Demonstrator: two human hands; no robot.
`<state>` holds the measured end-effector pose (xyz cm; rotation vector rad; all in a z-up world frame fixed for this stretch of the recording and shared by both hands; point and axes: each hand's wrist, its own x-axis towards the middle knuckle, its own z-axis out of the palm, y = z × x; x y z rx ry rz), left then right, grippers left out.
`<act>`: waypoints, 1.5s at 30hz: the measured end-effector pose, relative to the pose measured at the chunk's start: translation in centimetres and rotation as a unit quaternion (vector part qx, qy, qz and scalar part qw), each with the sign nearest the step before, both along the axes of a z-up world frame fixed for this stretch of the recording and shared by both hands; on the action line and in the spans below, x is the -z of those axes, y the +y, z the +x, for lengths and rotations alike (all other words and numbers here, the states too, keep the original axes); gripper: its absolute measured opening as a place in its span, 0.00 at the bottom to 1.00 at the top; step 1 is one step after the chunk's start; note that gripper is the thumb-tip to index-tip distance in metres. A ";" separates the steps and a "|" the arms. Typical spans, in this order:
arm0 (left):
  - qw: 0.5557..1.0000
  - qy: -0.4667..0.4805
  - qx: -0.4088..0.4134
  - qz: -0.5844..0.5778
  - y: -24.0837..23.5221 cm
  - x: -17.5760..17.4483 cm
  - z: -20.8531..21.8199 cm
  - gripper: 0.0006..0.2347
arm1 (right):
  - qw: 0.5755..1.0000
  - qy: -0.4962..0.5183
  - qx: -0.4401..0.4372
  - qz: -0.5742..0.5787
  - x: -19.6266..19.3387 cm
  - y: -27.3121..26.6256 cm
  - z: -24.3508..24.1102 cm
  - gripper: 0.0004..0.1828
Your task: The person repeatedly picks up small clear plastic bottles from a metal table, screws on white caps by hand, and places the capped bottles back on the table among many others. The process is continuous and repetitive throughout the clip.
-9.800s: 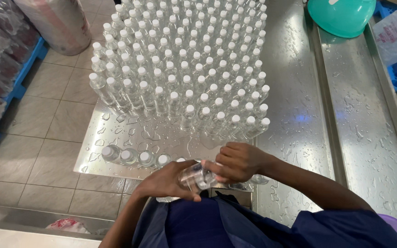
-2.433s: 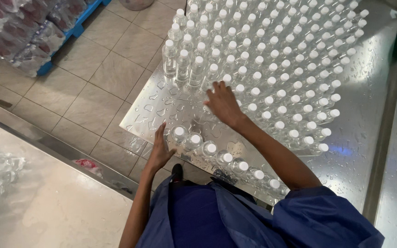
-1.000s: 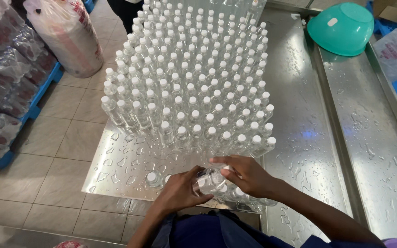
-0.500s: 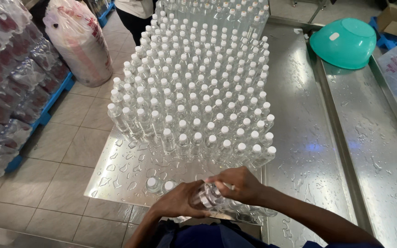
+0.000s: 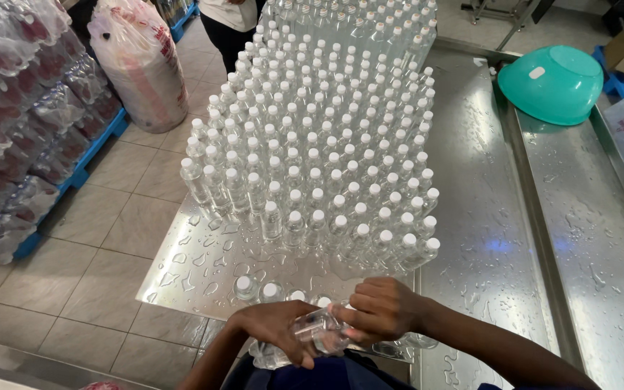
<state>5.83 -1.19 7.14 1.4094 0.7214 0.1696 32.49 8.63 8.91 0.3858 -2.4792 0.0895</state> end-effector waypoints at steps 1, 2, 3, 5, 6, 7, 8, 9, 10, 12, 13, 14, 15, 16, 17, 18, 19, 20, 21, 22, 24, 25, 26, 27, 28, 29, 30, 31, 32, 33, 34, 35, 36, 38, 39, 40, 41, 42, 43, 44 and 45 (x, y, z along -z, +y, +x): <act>1.000 -0.002 -0.002 0.001 0.1 0.7 -0.2 0.30 | 1.000 -0.002 -0.002 0.001 1.8 0.2 0.1 0.16; 0.999 -0.016 -0.026 -0.025 0.1 1.5 -0.5 0.29 | 0.993 -0.046 0.036 -0.101 3.5 0.5 0.2 0.15; 0.997 -0.027 -0.047 -0.052 0.3 2.1 -0.9 0.27 | 0.973 -0.088 0.074 -0.202 5.3 0.7 0.1 0.26; 0.995 -0.009 -0.091 -0.040 -0.5 1.0 -0.6 0.31 | 0.920 -0.116 0.113 -0.356 4.5 0.0 -0.9 0.22; 0.990 0.008 -0.135 -0.030 -0.9 0.4 -0.5 0.34 | 0.841 -0.141 0.147 -0.502 4.2 -0.3 -1.4 0.26; 0.990 0.007 -0.137 -0.029 -1.3 0.0 0.2 0.34 | 0.842 -0.143 0.145 -0.500 4.1 0.1 -1.6 0.26; 0.969 0.134 -0.200 0.051 -1.6 -0.3 0.8 0.34 | 0.789 -0.176 0.226 -0.543 4.0 0.4 -1.9 0.32; 0.924 0.259 -0.256 0.120 -2.5 -0.5 1.4 0.34 | 0.725 -0.208 0.303 -0.583 4.2 0.2 -2.2 0.38; 0.924 0.260 -0.257 0.116 -2.1 1.1 1.6 0.34 | 0.724 -0.211 0.300 -0.585 3.2 0.6 -3.2 0.38; 0.821 0.386 -0.302 0.294 -2.1 4.4 2.3 0.31 | 0.551 -0.199 0.364 -0.724 1.4 0.8 -4.7 0.31; 0.823 0.386 -0.304 0.285 -1.9 4.3 2.2 0.31 | 0.547 -0.207 0.363 -0.726 1.1 1.0 -5.1 0.31; 0.791 0.411 -0.292 0.347 -1.8 4.1 2.0 0.32 | 0.523 -0.193 0.339 -0.758 0.8 1.3 -5.6 0.31; 0.752 0.434 -0.279 0.411 -1.4 3.9 1.6 0.33 | 0.500 -0.176 0.315 -0.787 0.4 1.8 -6.3 0.32; 0.752 0.436 -0.282 0.405 -0.8 3.8 0.9 0.33 | 0.499 -0.182 0.313 -0.788 0.3 2.2 -7.0 0.32; 0.711 0.482 -0.253 0.445 -0.4 3.8 0.4 0.36 | 0.478 -0.151 0.313 -0.807 0.4 2.3 -7.5 0.24; 0.666 0.524 -0.220 0.483 -0.1 3.7 -0.2 0.38 | 0.456 -0.119 0.313 -0.825 0.4 2.5 -8.0 0.19; 0.663 0.526 -0.223 0.484 0.0 3.5 -1.1 0.38 | 0.460 -0.119 0.310 -0.823 -0.2 2.5 -8.6 0.19; 0.720 0.476 -0.242 0.443 0.1 3.3 -2.0 0.37 | 0.490 -0.137 0.320 -0.799 -0.8 2.5 -9.1 0.21; 0.773 0.420 -0.258 0.398 0.2 3.1 -2.7 0.35 | 0.517 -0.153 0.332 -0.774 -1.4 2.4 -9.4 0.24; 0.772 0.420 -0.259 0.401 -0.3 0.8 -3.4 0.35 | 0.519 -0.153 0.332 -0.772 -0.8 2.2 -9.0 0.24; 0.898 0.245 -0.289 0.224 -1.6 -3.8 -4.6 0.37 | 0.873 -0.064 0.251 -0.413 0.4 1.6 -8.2 0.26; 0.900 0.244 -0.286 0.223 -1.6 -4.8 -5.3 0.37 | 0.871 -0.064 0.254 -0.415 0.6 2.3 -8.4 0.26; 0.919 0.201 -0.277 0.194 -1.6 -5.7 -5.9 0.39 | 0.943 -0.018 0.194 -0.269 1.0 3.0 -8.4 0.30; 0.937 0.156 -0.267 0.161 -1.9 -6.5 -6.4 0.40 | 0.985 0.025 0.128 -0.116 1.4 3.3 -8.2 0.34; 0.940 0.152 -0.263 0.155 -2.0 -7.2 -6.5 0.40 | 0.984 0.021 0.132 -0.121 0.7 2.8 -8.8 0.34; 0.951 0.109 -0.257 0.132 -1.9 -7.8 -6.7 0.36 | 0.974 0.020 0.096 -0.204 -0.2 2.5 -9.4 0.31; 0.960 0.065 -0.251 0.108 -1.9 -8.5 -6.8 0.33 | 0.956 0.020 0.061 -0.285 -1.1 2.1 -10.0 0.29; 0.960 0.064 -0.251 0.106 -1.9 -8.0 -6.7 0.33 | 0.956 0.019 0.062 -0.287 0.1 2.1 -10.0 0.29; 0.964 0.040 -0.251 0.074 -1.9 -7.6 -6.6 0.29 | 0.930 -0.015 0.080 -0.359 1.2 2.2 -9.9 0.28; 0.966 0.017 -0.254 0.045 -1.8 -7.3 -6.7 0.25 | 0.899 -0.048 0.094 -0.426 2.3 2.5 -10.0 0.28; 0.965 0.018 -0.256 0.046 -2.1 -5.9 -6.6 0.25 | 0.899 -0.048 0.092 -0.425 2.9 2.4 -10.1 0.28; 0.964 0.040 -0.261 0.038 -2.4 -4.6 -6.5 0.29 | 0.868 -0.088 0.145 -0.467 3.4 2.4 -10.1 0.29; 0.962 0.061 -0.266 0.031 -2.6 -3.2 -6.5 0.32 | 0.830 -0.127 0.197 -0.506 4.0 2.4 -10.1 0.30; 0.943 0.177 -0.264 0.096 -1.5 -3.6 -6.4 0.38 | 0.811 -0.138 0.232 -0.519 4.3 3.0 -10.8 0.29; 0.909 0.287 -0.259 0.158 -1.3 -3.6 -6.1 0.45 | 0.791 -0.152 0.265 -0.530 4.6 3.0 -10.9 0.28; 0.911 0.285 -0.256 0.151 -1.3 -1.4 -5.3 0.45 | 0.786 -0.156 0.268 -0.535 4.5 2.8 -11.3 0.28; 0.853 0.391 -0.248 0.242 -0.8 0.5 -5.0 0.40 | 0.726 -0.175 0.294 -0.596 4.1 3.3 -12.2 0.26; 0.775 0.486 -0.235 0.328 -0.3 2.4 -4.6 0.35 | 0.660 -0.193 0.317 -0.653 3.7 3.8 -13.0 0.24; 0.775 0.486 -0.236 0.328 -0.1 3.0 -4.9 0.35 | 0.661 -0.194 0.317 -0.653 3.1 4.1 -13.1 0.24; 0.772 0.477 -0.248 0.338 0.2 3.6 -5.3 0.35 | 0.625 -0.211 0.309 -0.686 2.4 4.4 -13.1 0.24; 0.768 0.469 -0.260 0.351 0.9 4.1 -5.8 0.35 | 0.590 -0.225 0.300 -0.716 1.7 5.0 -13.2 0.25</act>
